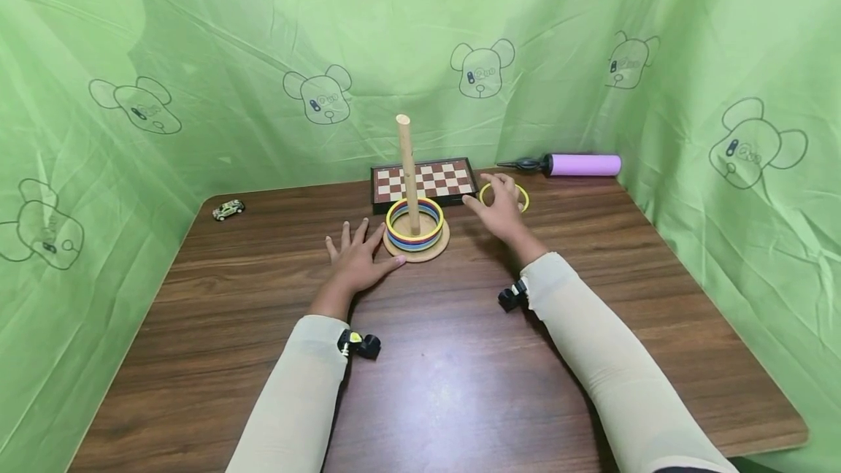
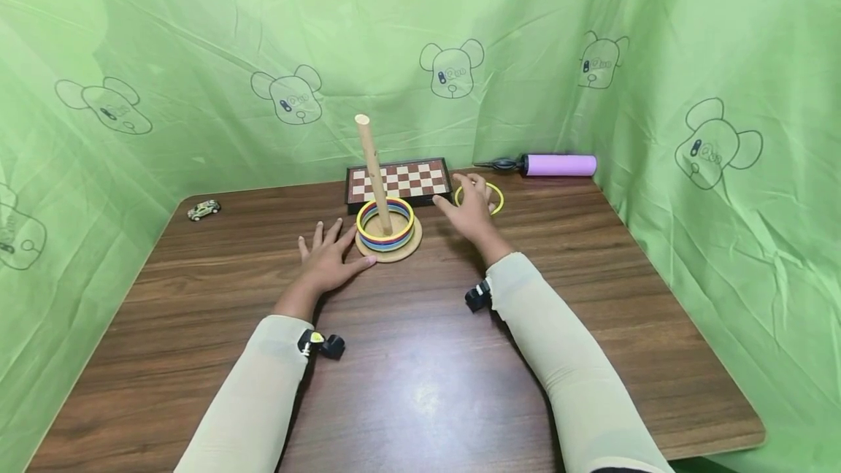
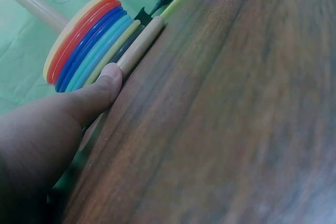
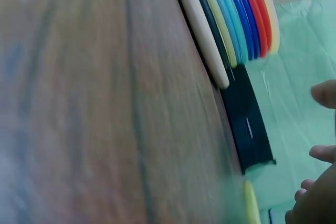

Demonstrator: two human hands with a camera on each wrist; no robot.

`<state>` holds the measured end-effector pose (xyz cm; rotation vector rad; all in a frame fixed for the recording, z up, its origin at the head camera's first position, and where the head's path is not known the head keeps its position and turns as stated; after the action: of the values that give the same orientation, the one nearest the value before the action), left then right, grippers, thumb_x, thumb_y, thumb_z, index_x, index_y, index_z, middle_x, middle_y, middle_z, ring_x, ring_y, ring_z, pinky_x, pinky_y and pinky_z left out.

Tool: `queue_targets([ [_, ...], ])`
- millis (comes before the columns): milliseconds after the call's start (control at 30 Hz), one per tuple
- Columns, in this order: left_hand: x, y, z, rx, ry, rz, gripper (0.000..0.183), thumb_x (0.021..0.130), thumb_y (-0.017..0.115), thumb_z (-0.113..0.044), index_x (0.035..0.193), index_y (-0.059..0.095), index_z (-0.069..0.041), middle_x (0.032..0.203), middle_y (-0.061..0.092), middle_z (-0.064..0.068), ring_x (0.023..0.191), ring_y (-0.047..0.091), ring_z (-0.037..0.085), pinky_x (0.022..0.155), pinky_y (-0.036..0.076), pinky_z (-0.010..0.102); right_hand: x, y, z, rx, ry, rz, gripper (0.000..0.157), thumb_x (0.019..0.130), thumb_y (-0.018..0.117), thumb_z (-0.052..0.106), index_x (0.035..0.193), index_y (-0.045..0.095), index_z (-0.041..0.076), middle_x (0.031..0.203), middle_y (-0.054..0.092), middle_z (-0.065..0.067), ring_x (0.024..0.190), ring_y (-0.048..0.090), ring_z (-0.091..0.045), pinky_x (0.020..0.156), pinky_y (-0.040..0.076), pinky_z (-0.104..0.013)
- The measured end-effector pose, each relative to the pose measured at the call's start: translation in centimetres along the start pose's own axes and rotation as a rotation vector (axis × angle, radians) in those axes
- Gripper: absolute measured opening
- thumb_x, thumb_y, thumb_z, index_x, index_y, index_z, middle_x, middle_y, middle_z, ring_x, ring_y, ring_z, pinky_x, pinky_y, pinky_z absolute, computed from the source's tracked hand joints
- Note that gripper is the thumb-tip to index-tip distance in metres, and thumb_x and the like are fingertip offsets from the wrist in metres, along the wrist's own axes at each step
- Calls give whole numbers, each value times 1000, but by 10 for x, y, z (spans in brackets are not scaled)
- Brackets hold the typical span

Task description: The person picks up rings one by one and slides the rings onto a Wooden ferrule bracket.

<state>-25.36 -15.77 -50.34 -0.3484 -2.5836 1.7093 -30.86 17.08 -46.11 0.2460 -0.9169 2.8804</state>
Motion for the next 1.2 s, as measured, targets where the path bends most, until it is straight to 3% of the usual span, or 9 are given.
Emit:
queue_targets([
  [333, 1, 1, 2, 13, 10, -2, 105, 91, 49, -95, 175, 24, -38, 187, 8, 9, 170, -9, 51, 126, -18, 81, 6, -9, -32, -117, 95, -35, 87, 91, 87, 40, 163, 48, 10, 172, 29, -24, 161, 17, -47, 121, 13, -73],
  [633, 1, 1, 3, 13, 13, -9, 105, 90, 48, -95, 175, 24, -39, 187, 8, 8, 170, -8, 51, 127, -16, 80, 7, -15, -44, -195, 145, -45, 96, 86, 91, 45, 164, 47, 8, 176, 25, -24, 165, 11, -45, 121, 12, -73],
  [933, 0, 2, 4, 13, 11, -7, 104, 91, 48, -95, 175, 24, -39, 187, 8, 8, 170, -8, 51, 127, -16, 80, 8, -18, -52, -255, 167, -7, 95, 90, 87, 49, 165, 46, 8, 178, 21, -28, 165, 9, -49, 122, 12, -73],
  [1200, 0, 1, 4, 9, 17, -11, 103, 92, 49, -93, 175, 24, -39, 187, 9, 8, 170, -8, 51, 127, -17, 80, 6, -19, -53, -325, 182, 8, 84, 93, 83, 50, 154, 56, 0, 174, 31, -31, 158, 22, -51, 121, 15, -71],
])
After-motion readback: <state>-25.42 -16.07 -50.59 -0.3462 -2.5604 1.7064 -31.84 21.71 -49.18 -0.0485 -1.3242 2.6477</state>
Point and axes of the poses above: each hand's wrist, its own x-axis towards the middle knuckle, its own y-axis out of the palm, z = x × y, the point moved 3 cm from there along x, towards the middle knuckle
